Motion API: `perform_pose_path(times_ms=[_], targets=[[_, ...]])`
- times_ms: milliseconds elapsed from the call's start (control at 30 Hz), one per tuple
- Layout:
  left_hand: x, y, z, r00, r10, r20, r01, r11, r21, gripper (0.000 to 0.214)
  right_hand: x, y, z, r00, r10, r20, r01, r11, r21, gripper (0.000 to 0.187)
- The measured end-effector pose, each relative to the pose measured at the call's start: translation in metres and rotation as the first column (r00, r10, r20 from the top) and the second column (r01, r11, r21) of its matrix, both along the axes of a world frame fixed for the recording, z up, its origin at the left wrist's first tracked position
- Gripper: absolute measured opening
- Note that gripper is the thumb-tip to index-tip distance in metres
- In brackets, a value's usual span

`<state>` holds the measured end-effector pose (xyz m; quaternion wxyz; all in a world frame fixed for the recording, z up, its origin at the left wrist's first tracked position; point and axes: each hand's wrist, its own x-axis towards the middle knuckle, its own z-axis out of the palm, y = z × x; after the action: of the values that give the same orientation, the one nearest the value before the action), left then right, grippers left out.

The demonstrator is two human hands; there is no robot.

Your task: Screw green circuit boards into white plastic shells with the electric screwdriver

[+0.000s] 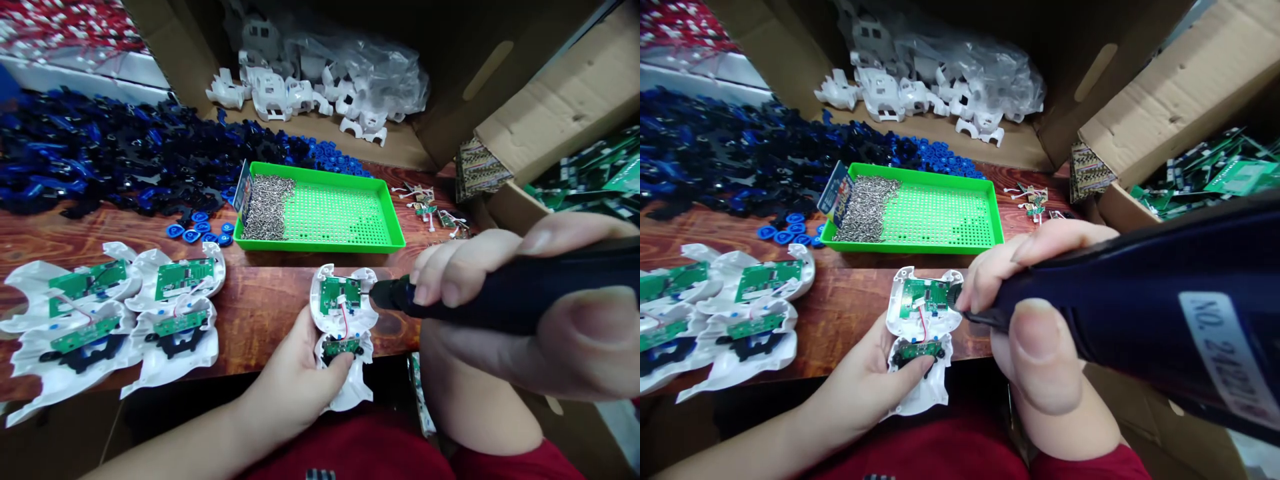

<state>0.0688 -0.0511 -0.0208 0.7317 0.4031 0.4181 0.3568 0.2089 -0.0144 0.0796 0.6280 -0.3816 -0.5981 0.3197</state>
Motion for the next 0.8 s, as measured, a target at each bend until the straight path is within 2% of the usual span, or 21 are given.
perform_pose_path(times_ms=[100, 167, 267, 367, 433, 533, 667, 800], targets=[[0.0, 0.001, 0.0, 1.0, 0.006, 0.003, -0.006, 1.0, 0.004, 0.052, -0.006, 0.002, -0.002, 0.994, -0.07, -0.09, 0.071, 0.997, 0.012, 0.027], [-0.001, 0.002, 0.0, 1.0, 0.01, 0.006, -0.01, 1.0, 0.013, 0.052, -0.008, 0.004, -0.008, 0.986, -0.069, -0.15, 0.073, 0.997, 0.019, 0.025], [-0.003, 0.002, 0.001, 1.0, -0.008, -0.016, 0.008, 1.0, 0.015, 0.051, -0.006, 0.008, -0.02, 0.985, -0.017, -0.173, 0.021, 1.0, 0.023, 0.02], [-0.005, 0.003, 0.002, 0.998, -0.04, -0.053, 0.041, 0.999, 0.006, 0.05, -0.002, 0.011, -0.029, 0.977, 0.081, -0.197, -0.05, 0.986, 0.16, 0.017], [-0.006, 0.004, 0.001, 0.996, -0.061, -0.07, 0.061, 0.998, -0.006, 0.049, 0.003, 0.012, -0.029, 0.972, 0.095, -0.214, -0.046, 0.974, 0.224, 0.018], [-0.007, 0.005, -0.002, 0.995, -0.073, -0.062, 0.07, 0.996, -0.057, 0.046, 0.01, 0.019, -0.02, 0.977, 0.075, -0.202, -0.032, 0.978, 0.208, 0.017], [-0.006, 0.006, -0.003, 0.998, -0.048, 0.051, 0.057, 0.981, -0.184, 0.049, 0.014, 0.052, -0.016, 0.973, -0.004, -0.23, 0.076, 0.951, 0.301, 0.015], [-0.008, 0.007, -0.003, 0.992, -0.038, 0.119, 0.071, 0.957, -0.282, 0.06, 0.009, 0.105, -0.035, 0.967, -0.08, -0.242, 0.151, 0.944, 0.293, 0.01]])
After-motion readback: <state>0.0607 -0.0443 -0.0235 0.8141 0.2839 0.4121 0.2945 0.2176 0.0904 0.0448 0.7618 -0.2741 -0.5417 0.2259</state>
